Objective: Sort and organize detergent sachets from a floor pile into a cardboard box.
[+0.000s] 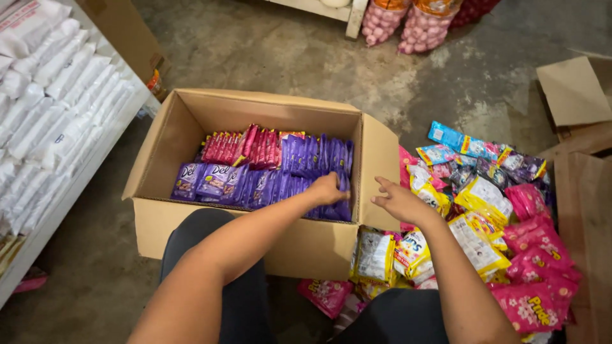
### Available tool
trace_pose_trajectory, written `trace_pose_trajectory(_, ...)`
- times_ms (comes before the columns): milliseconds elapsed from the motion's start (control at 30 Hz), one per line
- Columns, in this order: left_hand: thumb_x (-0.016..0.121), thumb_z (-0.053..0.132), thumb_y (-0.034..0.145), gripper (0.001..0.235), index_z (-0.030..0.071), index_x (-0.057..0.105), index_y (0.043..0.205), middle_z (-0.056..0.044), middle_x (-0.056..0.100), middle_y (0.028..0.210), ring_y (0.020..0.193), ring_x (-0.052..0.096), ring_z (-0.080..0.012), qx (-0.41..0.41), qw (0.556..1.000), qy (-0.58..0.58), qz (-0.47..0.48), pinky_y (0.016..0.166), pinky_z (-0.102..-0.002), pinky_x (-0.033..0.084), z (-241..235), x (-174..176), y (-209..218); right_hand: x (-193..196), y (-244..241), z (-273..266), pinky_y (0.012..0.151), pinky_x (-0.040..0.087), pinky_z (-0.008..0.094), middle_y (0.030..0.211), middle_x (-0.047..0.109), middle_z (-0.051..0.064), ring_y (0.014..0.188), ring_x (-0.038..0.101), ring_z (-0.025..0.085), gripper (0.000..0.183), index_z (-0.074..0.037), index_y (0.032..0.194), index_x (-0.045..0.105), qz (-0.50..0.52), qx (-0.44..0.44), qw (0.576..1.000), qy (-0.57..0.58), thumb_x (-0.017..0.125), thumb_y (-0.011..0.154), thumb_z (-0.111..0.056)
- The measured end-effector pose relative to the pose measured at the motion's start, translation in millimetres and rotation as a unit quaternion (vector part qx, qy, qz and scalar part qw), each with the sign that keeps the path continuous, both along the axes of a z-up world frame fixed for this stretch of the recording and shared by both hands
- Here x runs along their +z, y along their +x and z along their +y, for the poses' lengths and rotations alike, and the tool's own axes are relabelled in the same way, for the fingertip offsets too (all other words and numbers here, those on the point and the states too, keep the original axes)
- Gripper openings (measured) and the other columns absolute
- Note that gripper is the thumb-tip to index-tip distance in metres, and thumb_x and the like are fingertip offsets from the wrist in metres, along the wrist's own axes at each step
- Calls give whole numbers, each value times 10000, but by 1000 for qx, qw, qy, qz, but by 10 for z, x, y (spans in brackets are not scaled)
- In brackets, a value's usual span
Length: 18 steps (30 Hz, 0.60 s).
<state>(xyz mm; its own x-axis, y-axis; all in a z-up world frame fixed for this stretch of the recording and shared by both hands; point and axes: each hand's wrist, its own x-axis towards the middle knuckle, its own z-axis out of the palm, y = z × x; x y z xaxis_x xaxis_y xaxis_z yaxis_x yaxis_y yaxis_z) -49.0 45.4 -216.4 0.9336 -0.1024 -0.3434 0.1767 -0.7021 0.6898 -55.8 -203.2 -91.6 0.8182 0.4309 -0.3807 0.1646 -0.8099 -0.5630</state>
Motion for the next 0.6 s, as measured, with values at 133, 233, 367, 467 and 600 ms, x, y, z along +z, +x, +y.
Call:
trace_pose_trajectory(133,893,443,622,878,-12,568,1298,-267,678,1244,1167,663,-406,-90,995,46,2,1000,-456,538,-102,-208,-183,19,-45,3,1046,489,383,1379,613,241,1255,631,335,736,-83,1545,385,-3,13,1000,22,671,932,-374)
trace_pose_trajectory(233,977,362,591,839,-88,598,1189,-287,682,1102,1017,667,-425,-134,977,21,-164,882,-467,556,-101,-73,-157,-14,-89,103,986,531,371,1352,627,219,1182,681,300,680,-91,1513,416,16,42,997,56,672,917,-296)
trace_pose_trajectory(367,881,466,724,494,10,750,862,-151,774,811,716,754,-271,-199,971,49,125,697,-410,615,78,94,167,163,-264,462,948,577,353,1202,759,140,1052,755,264,527,-161,1433,610,-10,42,999,13,593,907,-136)
trace_pose_trajectory(467,885,382,687,361,70,786,839,-125,779,771,681,766,-238,-199,963,104,146,659,-386,634,173,-29,116,-4,-319,648,1027,503,414,1299,696,89,1170,665,273,544,-217,1365,670,-80,130,983,-97,546,866,-37)
trace_pose_trajectory(600,874,287,673,333,71,812,918,-200,752,866,784,737,-331,-158,983,47,-84,714,-428,593,178,-289,-253,-493,-447,829,1115,318,566,1424,580,69,1410,444,274,468,-146,1343,607,-132,285,909,-273,523,885,-109)
